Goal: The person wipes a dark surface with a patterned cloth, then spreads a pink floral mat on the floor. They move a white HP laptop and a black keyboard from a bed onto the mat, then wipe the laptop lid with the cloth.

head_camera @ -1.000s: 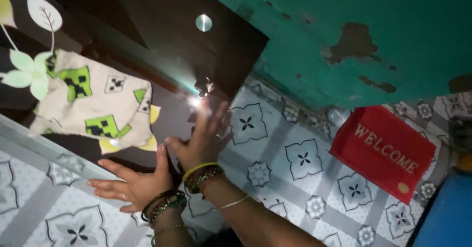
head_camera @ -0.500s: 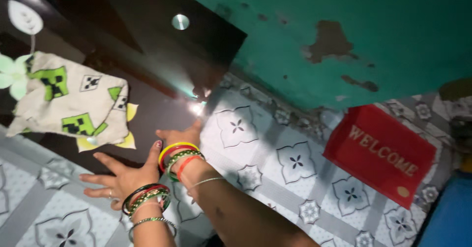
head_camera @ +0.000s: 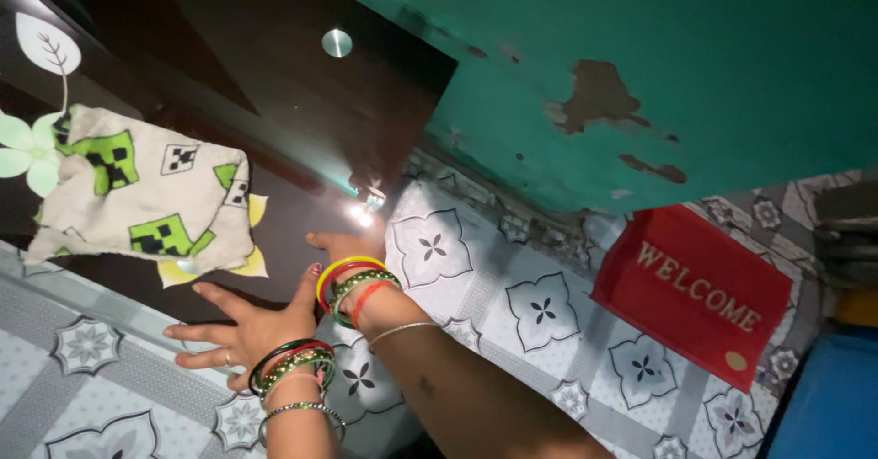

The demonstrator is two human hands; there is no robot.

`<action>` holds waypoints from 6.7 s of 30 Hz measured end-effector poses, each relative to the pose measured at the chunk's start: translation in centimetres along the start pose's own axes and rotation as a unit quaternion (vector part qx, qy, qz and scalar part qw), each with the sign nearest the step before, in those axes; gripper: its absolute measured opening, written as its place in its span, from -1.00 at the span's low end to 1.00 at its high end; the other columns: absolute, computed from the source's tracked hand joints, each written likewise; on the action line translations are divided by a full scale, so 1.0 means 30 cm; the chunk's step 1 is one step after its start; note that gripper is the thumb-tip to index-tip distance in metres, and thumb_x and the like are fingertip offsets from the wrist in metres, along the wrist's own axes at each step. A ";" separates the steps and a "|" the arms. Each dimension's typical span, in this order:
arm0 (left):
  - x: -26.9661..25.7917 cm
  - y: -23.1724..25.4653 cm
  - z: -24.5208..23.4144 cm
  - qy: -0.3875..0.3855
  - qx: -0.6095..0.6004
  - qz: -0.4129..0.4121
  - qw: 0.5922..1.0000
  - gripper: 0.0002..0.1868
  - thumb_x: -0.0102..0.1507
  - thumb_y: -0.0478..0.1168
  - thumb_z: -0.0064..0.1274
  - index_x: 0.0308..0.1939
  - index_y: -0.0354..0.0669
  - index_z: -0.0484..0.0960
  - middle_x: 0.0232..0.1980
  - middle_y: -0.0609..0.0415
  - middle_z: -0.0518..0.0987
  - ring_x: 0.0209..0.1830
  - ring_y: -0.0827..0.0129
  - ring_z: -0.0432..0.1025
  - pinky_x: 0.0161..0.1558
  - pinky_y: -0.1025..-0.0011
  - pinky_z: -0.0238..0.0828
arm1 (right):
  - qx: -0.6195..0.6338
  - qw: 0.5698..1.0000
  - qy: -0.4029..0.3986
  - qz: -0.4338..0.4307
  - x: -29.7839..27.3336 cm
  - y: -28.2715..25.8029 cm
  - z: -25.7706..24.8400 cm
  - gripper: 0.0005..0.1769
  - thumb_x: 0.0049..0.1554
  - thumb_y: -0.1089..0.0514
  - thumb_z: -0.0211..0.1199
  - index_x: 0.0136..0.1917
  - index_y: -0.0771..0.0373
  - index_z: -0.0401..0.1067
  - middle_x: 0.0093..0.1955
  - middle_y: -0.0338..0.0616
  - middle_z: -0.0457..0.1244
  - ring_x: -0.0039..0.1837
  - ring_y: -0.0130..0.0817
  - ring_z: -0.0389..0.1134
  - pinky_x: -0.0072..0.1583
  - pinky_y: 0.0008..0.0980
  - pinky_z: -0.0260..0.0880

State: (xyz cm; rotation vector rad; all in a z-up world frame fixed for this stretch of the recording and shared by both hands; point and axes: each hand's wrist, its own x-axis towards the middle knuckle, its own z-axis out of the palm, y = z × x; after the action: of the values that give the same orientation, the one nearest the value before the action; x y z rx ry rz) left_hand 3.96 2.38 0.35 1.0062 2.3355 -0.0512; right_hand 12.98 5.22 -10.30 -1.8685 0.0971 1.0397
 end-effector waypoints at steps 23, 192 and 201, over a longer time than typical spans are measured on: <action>0.002 -0.106 0.099 0.076 -0.075 0.134 0.985 0.18 0.07 0.14 0.22 0.66 0.21 -0.12 0.71 -0.18 -0.40 0.69 -0.18 -0.56 0.42 -0.49 -0.48 | -0.627 0.566 -0.243 -0.477 -0.283 -0.434 0.186 -0.24 0.16 -0.30 0.14 0.57 -0.46 -0.02 0.73 -0.29 -0.37 0.71 0.04 -0.50 0.48 0.58 -0.43; -0.790 -2.394 -1.145 0.378 -0.103 -0.825 0.406 -0.29 0.39 0.26 -0.46 0.59 0.22 -0.07 0.71 0.12 -0.24 0.70 0.15 -0.35 0.50 -0.26 -0.49 | -0.101 -0.414 -0.716 -0.554 -3.296 1.110 0.023 -0.46 0.03 -0.12 0.31 0.23 0.12 0.38 0.11 0.10 0.36 0.18 0.12 0.39 0.17 0.00 0.42; -0.667 -2.637 -1.045 0.678 -0.719 -0.112 0.103 -0.26 0.36 0.39 -0.06 0.23 -0.20 0.59 0.06 -0.03 0.60 0.05 0.13 0.48 0.13 0.17 0.35 | -0.198 -0.458 -0.754 -0.427 -3.220 1.221 -0.083 -0.44 0.15 -0.20 0.14 0.39 -0.08 0.34 0.32 0.15 0.24 0.31 0.23 0.29 0.34 0.01 0.28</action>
State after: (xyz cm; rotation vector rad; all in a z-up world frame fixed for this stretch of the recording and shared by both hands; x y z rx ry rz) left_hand -54.36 -59.06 21.93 0.6873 -0.9213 -2.2691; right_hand -63.92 -49.95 31.21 -1.6021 2.2614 -0.5288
